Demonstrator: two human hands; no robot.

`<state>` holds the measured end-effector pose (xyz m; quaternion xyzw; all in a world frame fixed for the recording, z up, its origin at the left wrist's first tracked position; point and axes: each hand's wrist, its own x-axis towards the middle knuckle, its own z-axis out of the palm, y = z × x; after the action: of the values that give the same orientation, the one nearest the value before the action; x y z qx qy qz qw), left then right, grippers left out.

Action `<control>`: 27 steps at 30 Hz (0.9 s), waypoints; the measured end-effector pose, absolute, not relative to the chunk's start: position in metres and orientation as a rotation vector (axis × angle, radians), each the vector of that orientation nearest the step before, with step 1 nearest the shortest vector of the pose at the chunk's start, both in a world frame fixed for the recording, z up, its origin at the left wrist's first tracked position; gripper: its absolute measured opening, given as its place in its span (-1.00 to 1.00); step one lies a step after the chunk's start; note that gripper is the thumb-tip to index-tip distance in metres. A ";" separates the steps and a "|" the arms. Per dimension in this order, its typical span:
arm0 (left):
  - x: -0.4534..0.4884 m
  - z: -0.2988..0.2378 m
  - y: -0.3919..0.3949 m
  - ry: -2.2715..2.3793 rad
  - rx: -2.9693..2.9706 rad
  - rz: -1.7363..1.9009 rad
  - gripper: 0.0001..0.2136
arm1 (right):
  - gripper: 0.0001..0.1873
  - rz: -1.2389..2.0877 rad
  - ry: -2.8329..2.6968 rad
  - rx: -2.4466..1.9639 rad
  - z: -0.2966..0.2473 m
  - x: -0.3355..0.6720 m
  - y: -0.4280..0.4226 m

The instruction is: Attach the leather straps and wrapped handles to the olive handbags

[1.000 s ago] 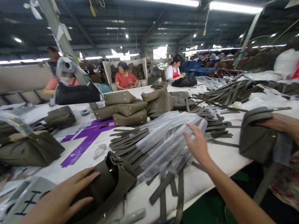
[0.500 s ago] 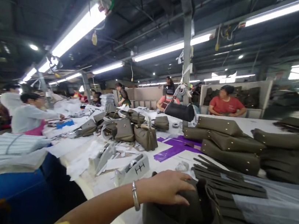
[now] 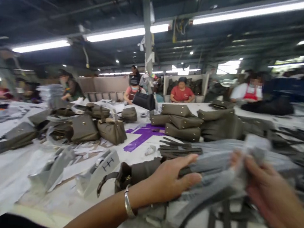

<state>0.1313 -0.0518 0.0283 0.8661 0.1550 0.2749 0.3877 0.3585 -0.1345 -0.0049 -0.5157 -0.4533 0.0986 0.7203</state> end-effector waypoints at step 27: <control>0.000 -0.007 -0.038 0.783 1.842 -0.215 -0.55 | -0.63 1.182 -0.131 -0.418 -0.066 0.279 -0.109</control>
<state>0.0002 -0.0378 -0.0072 0.7733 0.3287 -0.0901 0.5347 0.2785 -0.1095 -0.0657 -0.1954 -0.0614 0.5528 0.8077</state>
